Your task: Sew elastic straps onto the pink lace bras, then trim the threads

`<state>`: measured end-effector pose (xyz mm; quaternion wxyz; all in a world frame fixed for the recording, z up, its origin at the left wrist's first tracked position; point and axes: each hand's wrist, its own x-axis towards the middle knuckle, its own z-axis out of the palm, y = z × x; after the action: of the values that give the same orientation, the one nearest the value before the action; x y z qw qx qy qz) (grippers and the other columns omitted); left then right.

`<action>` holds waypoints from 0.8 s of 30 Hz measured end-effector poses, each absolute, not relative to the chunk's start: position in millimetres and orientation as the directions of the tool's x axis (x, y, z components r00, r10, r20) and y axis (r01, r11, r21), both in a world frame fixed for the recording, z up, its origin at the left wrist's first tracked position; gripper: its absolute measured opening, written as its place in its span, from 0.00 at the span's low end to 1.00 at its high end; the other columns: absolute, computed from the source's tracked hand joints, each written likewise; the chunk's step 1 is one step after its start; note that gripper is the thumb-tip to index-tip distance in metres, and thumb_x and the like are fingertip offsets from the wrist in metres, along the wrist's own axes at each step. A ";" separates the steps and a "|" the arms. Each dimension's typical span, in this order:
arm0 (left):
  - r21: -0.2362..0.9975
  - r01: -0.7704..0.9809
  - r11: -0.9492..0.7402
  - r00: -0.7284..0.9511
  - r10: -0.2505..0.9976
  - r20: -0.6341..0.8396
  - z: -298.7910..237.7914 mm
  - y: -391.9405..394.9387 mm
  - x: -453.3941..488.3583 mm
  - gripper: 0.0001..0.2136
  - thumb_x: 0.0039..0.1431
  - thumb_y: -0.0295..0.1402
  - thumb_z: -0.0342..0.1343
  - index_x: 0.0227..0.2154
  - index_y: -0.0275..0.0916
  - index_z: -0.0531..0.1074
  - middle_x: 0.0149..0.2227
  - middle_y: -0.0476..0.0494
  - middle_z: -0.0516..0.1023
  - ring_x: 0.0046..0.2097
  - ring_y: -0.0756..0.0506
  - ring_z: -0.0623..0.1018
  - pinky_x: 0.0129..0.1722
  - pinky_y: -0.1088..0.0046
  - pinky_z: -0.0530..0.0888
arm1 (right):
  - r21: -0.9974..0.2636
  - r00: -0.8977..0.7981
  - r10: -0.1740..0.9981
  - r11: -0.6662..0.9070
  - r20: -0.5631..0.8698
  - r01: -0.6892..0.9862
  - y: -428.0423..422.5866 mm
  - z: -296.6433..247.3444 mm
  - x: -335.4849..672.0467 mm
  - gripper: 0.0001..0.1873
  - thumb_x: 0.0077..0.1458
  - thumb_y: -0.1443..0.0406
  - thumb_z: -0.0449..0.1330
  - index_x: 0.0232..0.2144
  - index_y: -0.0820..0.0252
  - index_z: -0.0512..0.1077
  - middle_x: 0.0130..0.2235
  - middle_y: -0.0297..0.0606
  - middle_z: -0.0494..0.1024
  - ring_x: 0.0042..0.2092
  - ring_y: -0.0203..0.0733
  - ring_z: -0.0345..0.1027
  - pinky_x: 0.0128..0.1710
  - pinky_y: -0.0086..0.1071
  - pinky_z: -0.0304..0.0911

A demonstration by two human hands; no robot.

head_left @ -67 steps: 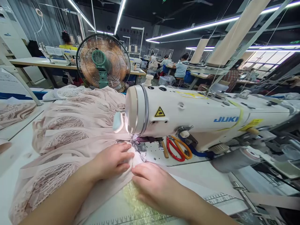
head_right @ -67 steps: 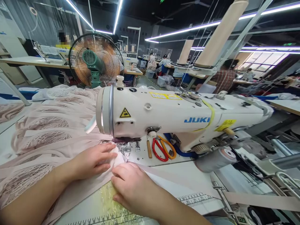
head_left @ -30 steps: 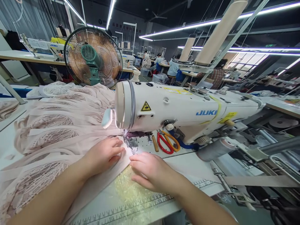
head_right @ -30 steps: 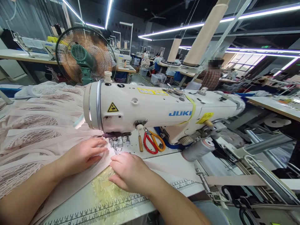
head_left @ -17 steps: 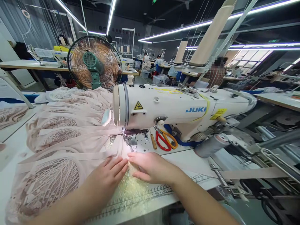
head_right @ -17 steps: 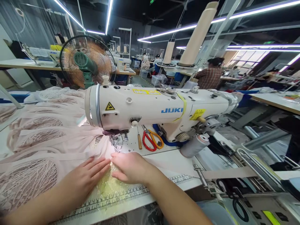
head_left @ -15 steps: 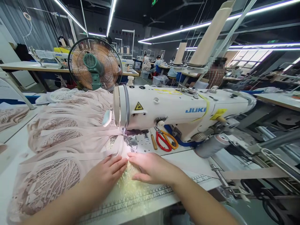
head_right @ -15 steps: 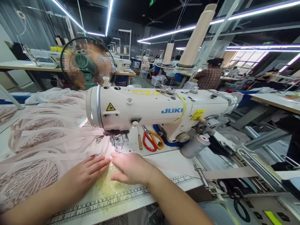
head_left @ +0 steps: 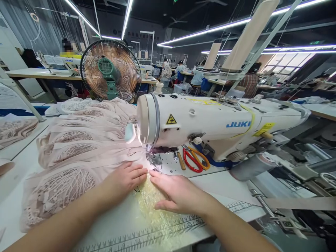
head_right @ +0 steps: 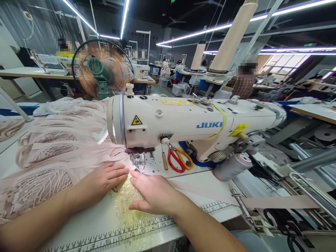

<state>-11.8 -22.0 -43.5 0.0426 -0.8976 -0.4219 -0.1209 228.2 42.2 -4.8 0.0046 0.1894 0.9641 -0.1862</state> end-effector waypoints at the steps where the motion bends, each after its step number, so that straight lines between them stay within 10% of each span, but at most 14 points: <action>1: 0.024 0.768 -0.640 0.614 0.746 0.259 -43.1 -19.7 -12.9 0.18 0.64 0.25 0.43 0.54 0.41 0.67 0.57 0.43 0.71 0.57 0.40 0.71 0.55 0.55 0.66 | -0.352 -0.928 0.363 0.860 -0.087 0.369 42.1 -5.0 227.5 0.32 0.55 0.50 0.62 0.55 0.64 0.65 0.63 0.50 0.59 0.55 0.54 0.66 0.51 0.40 0.66; 16: -0.093 0.797 -0.597 0.601 0.769 0.217 -36.8 4.2 -20.9 0.14 0.66 0.27 0.45 0.50 0.37 0.71 0.56 0.45 0.73 0.58 0.43 0.69 0.57 0.59 0.63 | -0.321 -0.934 0.327 0.878 -0.141 0.356 47.5 -13.0 227.1 0.31 0.60 0.57 0.57 0.60 0.70 0.62 0.64 0.49 0.54 0.61 0.54 0.58 0.57 0.42 0.62; 24: -0.116 0.969 -0.217 0.219 0.976 -0.003 1.5 -59.6 23.3 0.14 0.47 0.19 0.56 0.39 0.30 0.77 0.23 0.41 0.75 0.24 0.46 0.73 0.20 0.73 0.64 | -0.268 -0.959 0.279 0.922 -0.037 0.279 50.5 -25.0 234.3 0.22 0.64 0.63 0.48 0.57 0.66 0.64 0.63 0.48 0.57 0.59 0.51 0.61 0.53 0.42 0.67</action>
<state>23.3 -59.6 1.5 0.0441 -0.7793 -0.6240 0.0375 234.3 50.5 -25.0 -0.0009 0.1424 0.9803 -0.1366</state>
